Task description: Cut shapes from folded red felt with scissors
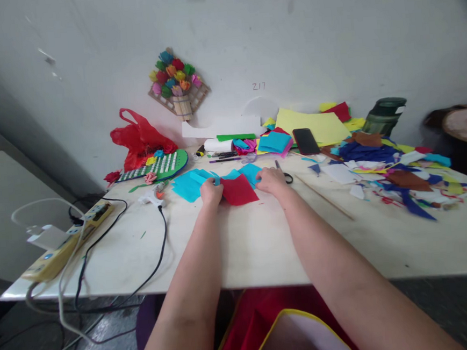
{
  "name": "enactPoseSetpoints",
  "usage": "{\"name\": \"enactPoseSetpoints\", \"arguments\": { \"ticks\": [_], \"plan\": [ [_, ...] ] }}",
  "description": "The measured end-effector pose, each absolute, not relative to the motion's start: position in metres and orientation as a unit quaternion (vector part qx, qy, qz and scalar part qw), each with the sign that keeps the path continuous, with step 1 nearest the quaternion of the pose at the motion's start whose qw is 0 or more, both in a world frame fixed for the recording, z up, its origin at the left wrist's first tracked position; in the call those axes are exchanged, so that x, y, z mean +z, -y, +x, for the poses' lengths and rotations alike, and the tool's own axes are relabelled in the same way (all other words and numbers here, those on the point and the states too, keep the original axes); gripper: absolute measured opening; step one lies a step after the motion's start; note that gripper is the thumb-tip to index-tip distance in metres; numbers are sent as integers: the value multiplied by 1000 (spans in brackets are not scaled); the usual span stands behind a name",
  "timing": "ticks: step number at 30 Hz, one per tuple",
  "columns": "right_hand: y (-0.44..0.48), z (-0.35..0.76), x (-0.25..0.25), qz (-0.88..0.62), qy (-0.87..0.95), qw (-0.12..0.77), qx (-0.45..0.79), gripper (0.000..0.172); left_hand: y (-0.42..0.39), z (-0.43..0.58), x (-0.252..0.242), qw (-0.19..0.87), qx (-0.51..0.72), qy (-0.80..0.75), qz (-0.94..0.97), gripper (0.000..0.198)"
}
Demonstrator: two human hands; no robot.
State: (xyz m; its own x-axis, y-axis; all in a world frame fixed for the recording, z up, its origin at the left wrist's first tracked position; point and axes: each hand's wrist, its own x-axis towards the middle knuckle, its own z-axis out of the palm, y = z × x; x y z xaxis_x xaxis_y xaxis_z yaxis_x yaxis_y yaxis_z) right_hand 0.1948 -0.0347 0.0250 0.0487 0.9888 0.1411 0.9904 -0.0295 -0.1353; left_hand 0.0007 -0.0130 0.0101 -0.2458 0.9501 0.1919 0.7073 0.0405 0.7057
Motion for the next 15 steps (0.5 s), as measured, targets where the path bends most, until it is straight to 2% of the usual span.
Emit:
{"name": "enactPoseSetpoints", "arguments": {
  "ticks": [8,15],
  "plan": [
    [32,194,25,-741,664,95,0,27,15,1,12,164,352,-705,594,41],
    [26,203,21,-783,585,211,-3,30,15,0,12,154,349,-706,596,37]
  ]
}}
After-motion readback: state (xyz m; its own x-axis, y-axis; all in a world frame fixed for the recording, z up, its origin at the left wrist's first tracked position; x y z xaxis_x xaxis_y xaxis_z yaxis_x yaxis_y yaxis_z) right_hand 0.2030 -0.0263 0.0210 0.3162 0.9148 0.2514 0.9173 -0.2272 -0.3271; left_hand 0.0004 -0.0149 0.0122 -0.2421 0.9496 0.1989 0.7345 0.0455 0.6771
